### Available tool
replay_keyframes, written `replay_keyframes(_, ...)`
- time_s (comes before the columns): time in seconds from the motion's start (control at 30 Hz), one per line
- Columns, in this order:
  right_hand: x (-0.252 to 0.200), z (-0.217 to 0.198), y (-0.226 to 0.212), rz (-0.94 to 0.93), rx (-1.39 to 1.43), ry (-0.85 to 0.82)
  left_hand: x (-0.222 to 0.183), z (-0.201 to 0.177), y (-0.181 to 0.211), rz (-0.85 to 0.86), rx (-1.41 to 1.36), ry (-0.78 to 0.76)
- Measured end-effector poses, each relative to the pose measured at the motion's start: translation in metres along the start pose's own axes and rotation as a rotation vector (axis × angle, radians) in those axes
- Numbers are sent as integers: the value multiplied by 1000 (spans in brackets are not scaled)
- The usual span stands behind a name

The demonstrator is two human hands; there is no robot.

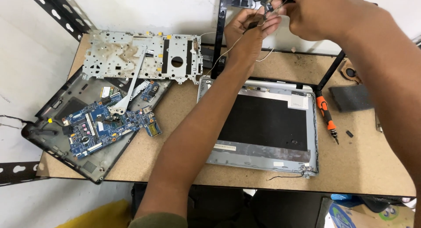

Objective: Disassembling a laptop screen unit by removing screws and disconnecting internal cables

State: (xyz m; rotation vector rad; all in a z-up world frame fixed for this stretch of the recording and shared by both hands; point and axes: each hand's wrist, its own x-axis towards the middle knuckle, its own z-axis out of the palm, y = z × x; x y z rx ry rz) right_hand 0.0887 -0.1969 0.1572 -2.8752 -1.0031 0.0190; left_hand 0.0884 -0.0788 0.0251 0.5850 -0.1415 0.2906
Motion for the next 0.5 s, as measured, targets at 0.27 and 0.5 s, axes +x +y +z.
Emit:
replay_keyframes(0.27, 4, -1, -2, 58, -21, -32, -5, 15, 17, -56, 172, 95)
replay_keyframes(0.5, -2, -10, -14, 75, -109, 12, -5, 21, 27, -154, 159, 163)
